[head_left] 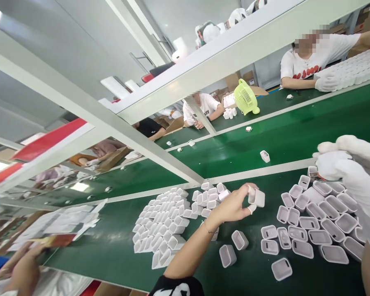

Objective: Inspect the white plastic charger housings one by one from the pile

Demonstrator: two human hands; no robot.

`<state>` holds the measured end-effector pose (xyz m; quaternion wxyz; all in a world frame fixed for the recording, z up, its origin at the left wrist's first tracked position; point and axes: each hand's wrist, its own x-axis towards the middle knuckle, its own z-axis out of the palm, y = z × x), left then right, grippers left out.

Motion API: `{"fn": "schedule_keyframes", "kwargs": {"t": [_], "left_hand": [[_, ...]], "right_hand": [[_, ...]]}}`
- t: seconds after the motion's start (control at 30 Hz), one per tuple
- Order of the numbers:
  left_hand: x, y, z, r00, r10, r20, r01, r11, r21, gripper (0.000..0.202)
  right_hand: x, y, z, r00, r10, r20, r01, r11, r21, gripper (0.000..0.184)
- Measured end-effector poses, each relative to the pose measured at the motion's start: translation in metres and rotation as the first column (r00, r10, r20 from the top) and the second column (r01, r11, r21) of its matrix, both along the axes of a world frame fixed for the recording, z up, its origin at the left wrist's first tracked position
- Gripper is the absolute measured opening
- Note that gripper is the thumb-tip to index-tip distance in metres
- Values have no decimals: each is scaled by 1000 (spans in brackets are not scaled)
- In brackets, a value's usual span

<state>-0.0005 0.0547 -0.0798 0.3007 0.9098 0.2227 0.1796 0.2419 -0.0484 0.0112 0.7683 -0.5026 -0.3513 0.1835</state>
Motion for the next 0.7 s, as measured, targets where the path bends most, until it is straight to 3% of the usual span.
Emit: {"fn": "schedule_keyframes", "kwargs": {"t": [0.1, 0.23, 0.3, 0.37, 0.43, 0.53, 0.7], "left_hand": [[-4, -2, 16, 972, 84, 222, -66, 994, -86, 58], [-7, -4, 32, 852, 170, 495, -90, 979, -182, 52], [-8, -6, 35, 776, 227, 589, -83, 962, -261, 50], [-9, -10, 35, 698, 293, 654, -49, 930, -365, 52], [-11, -15, 35, 674, 321, 666, -35, 914, -405, 55], [-11, -24, 37, 750, 247, 613, -103, 960, -261, 58], [-3, -36, 47, 834, 111, 541, -160, 986, 44, 80]], "right_hand": [[-9, -3, 4, 999, 26, 26, -22, 991, -131, 28], [-16, -4, 4, 946, 325, 10, -311, 914, -261, 31], [-18, -2, 3, 910, 415, -4, -399, 872, -284, 31], [-20, 0, 3, 901, 431, -43, -425, 859, -286, 31], [-21, 2, 3, 917, 390, -83, -397, 874, -281, 32], [-26, 4, 3, 911, 391, -130, -412, 862, -295, 35], [-42, 7, -3, 815, 549, -186, -578, 794, -190, 28]]}}
